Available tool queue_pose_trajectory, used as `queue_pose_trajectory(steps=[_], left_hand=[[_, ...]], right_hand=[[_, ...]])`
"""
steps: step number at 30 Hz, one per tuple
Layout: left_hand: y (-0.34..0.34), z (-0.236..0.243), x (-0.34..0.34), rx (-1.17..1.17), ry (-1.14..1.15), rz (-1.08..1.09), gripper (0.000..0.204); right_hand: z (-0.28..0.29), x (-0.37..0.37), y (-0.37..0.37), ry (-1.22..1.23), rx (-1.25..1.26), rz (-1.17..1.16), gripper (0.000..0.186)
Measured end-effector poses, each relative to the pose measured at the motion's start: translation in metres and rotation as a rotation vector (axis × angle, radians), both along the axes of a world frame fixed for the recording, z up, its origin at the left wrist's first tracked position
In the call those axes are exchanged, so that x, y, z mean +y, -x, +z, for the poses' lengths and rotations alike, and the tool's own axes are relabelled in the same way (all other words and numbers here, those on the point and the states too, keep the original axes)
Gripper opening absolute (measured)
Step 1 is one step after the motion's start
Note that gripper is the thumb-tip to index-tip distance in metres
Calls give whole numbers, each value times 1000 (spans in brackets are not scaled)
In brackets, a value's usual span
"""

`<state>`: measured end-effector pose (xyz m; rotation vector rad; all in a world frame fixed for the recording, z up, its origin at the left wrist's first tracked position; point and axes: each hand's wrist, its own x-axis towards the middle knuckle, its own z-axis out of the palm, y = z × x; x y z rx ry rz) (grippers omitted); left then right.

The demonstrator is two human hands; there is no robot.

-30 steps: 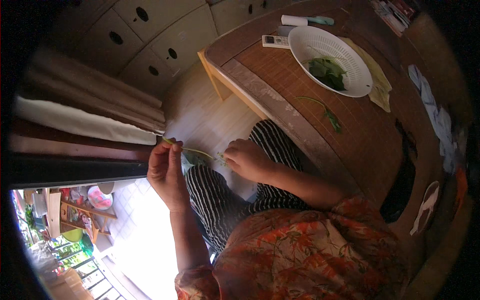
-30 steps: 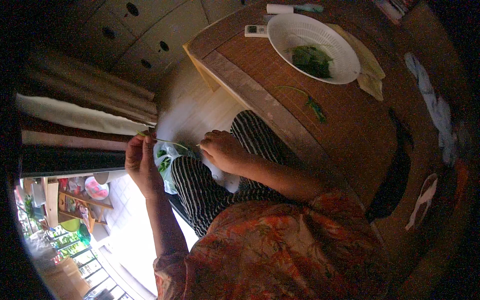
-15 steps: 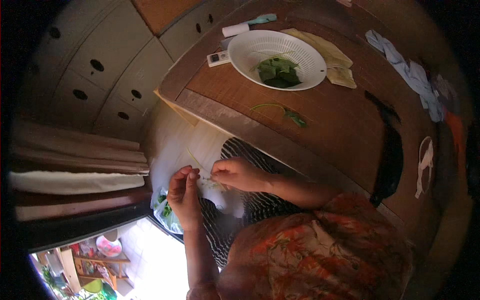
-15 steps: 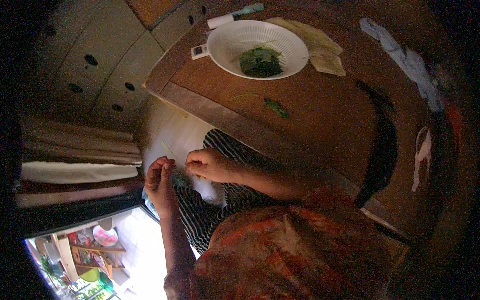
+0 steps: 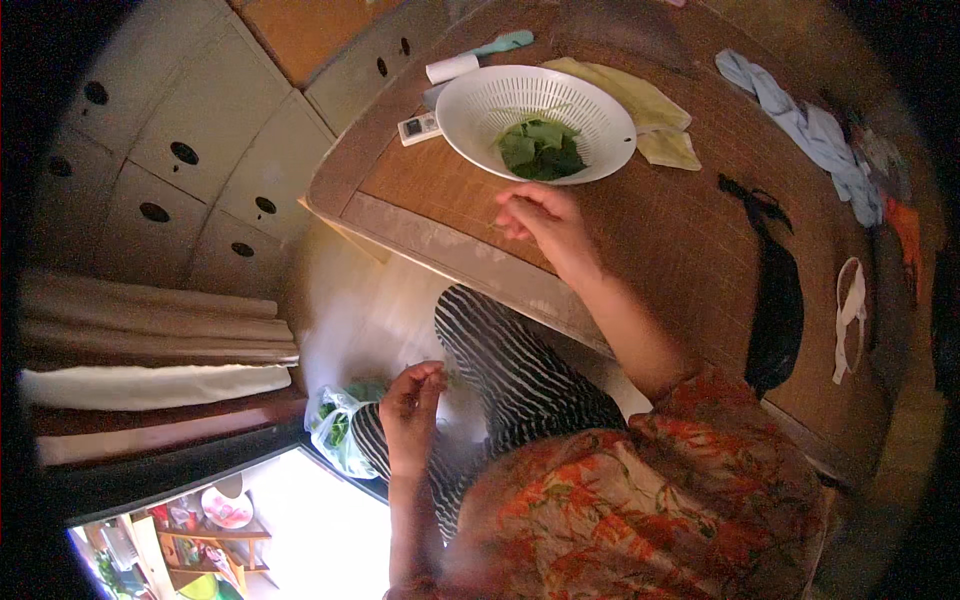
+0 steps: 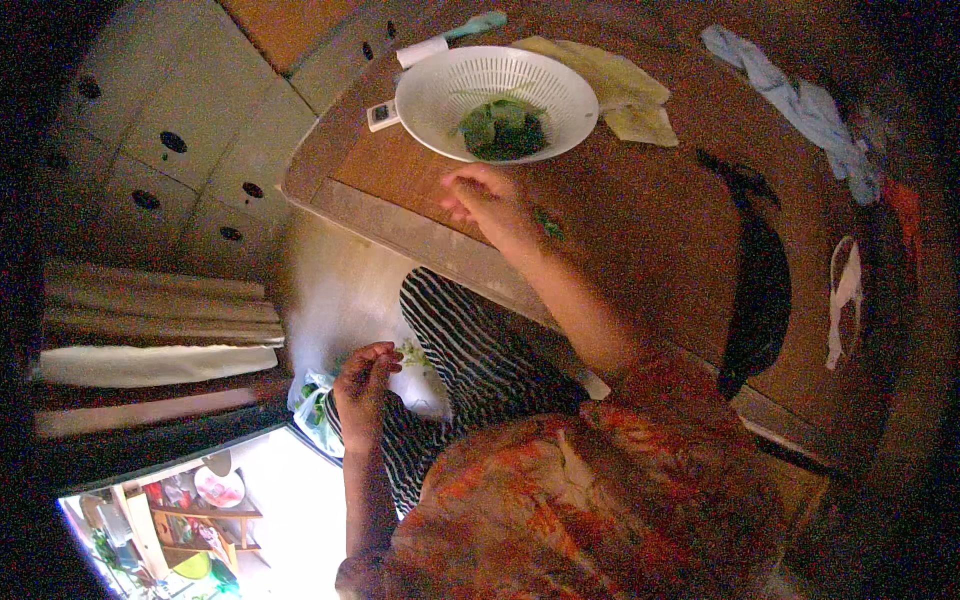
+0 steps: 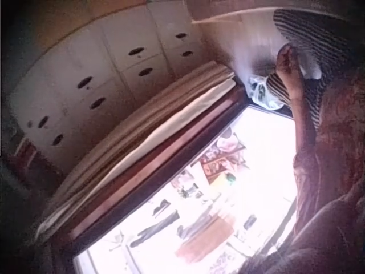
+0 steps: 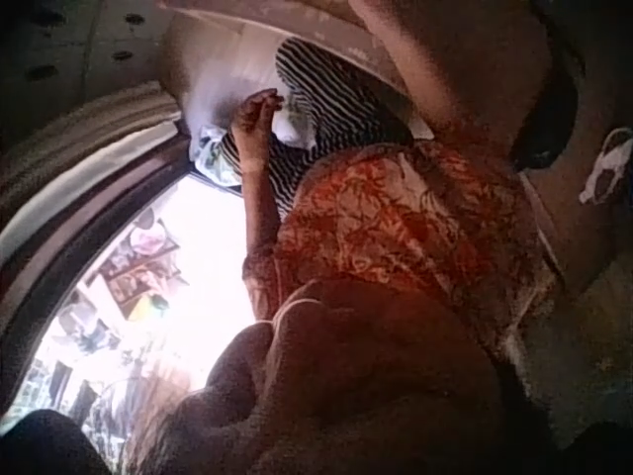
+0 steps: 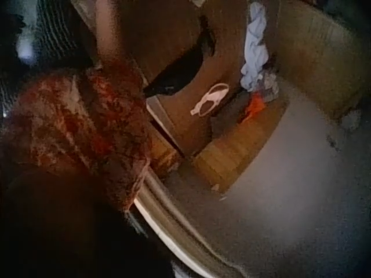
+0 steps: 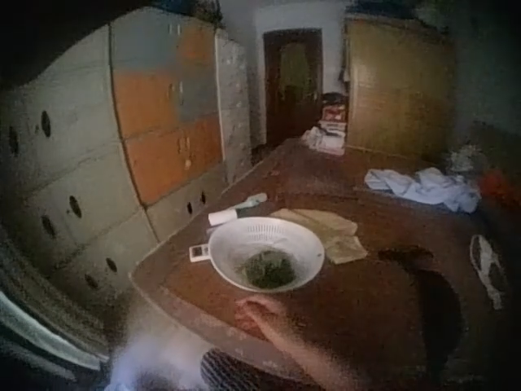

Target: Picking leaves off stems and placing them in a colander.

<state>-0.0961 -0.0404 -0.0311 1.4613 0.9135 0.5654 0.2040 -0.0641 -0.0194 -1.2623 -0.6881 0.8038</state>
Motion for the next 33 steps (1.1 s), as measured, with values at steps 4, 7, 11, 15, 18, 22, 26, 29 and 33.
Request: queue_pose_trajectory(steps=[4,7,11,15,18,22,26,29,33], left_hand=[[6,-13,-1,-71,-17,-31,14],[6,-7,-2,-43,11,-21,14],[2,-2,-3,-36,31,-15,15],[4,-6,-3,-64,25,-25,15],[4,12,-3,21,-86,-42,16],[-7,34,0,-5,-379,115,22],[-12,59,14,284,-1015,95,25],[0,55,6,217,-770,208,29],[5,63,13,249,-982,273,22]], right_hand=[[-41,-22,-21,130,-596,-350,25],[-47,-41,-34,415,-1130,-453,28],[-56,-51,-38,512,-1257,-336,29],[-58,-38,-22,449,-1066,-261,20],[-28,-26,19,256,-777,-136,16],[-7,-13,66,-34,-444,275,11],[30,-13,97,-33,-628,467,9],[35,-7,113,-104,-802,487,13],[33,0,120,-130,-784,521,13]])
